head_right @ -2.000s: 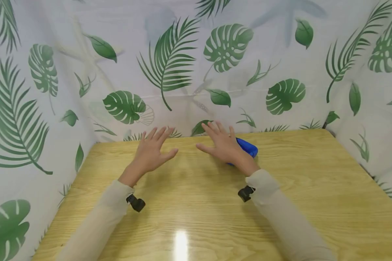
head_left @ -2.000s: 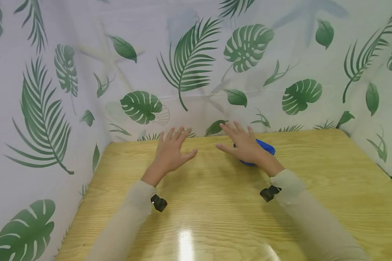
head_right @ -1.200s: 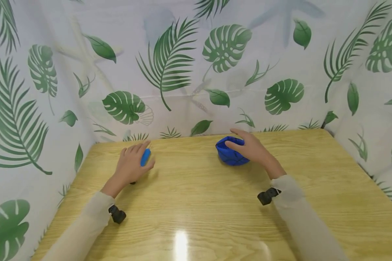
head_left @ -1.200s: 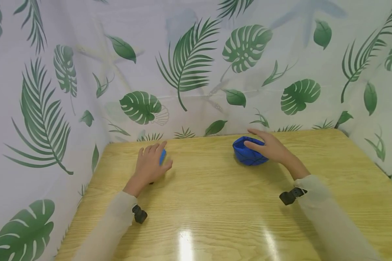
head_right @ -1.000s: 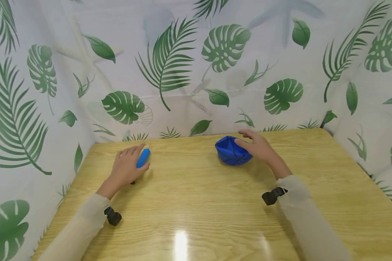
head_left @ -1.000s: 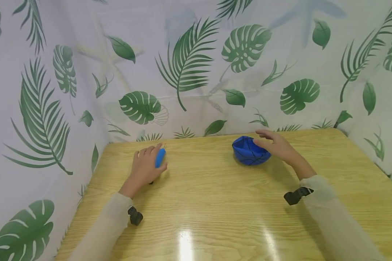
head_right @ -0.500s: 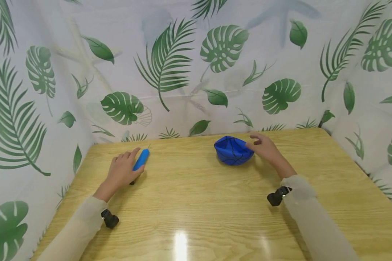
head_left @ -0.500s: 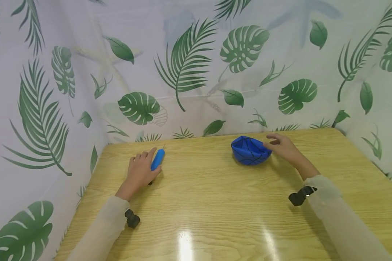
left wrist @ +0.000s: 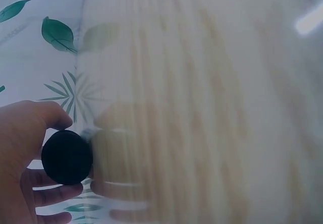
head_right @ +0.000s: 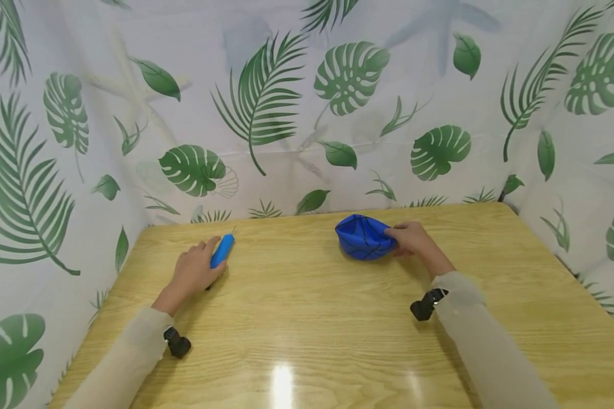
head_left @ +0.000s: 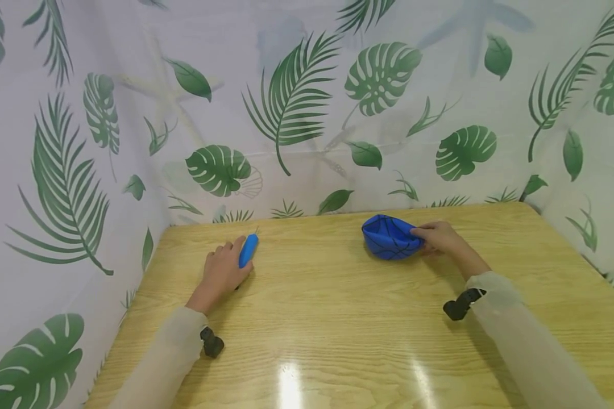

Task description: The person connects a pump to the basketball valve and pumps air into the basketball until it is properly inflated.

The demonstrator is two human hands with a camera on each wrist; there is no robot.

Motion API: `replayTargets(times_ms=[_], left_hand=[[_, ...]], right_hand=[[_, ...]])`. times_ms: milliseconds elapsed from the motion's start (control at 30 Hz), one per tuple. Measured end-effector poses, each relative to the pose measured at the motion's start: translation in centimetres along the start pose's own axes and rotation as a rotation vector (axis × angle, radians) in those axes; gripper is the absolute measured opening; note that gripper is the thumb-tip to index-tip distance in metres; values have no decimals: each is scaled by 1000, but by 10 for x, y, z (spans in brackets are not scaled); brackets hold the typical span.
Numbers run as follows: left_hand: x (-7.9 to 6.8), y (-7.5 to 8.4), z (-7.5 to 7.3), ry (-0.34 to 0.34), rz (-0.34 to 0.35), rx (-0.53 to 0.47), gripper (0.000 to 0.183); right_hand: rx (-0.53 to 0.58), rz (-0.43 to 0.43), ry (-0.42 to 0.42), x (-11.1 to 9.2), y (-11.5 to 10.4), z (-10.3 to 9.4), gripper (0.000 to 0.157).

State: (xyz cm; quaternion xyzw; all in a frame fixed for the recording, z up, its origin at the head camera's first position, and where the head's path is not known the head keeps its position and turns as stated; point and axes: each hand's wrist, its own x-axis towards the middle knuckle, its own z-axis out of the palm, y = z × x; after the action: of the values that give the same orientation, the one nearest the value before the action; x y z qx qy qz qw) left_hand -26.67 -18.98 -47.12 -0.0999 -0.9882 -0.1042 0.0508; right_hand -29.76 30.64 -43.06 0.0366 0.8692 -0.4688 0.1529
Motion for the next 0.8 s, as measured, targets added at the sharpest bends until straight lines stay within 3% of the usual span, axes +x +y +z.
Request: replayTargets(times_ms=[167,467,800], left_hand=[[2,3,1,2,-10,-11,64],[2,5,5,22,-45,-21,63],[5,12,5,49,-39,-55,57]], right_hand=[[29,-27,19,3,0,3,55],[40,-110,72,-5,-9,15,56],[78,-153,76,-13,-25,27,54]])
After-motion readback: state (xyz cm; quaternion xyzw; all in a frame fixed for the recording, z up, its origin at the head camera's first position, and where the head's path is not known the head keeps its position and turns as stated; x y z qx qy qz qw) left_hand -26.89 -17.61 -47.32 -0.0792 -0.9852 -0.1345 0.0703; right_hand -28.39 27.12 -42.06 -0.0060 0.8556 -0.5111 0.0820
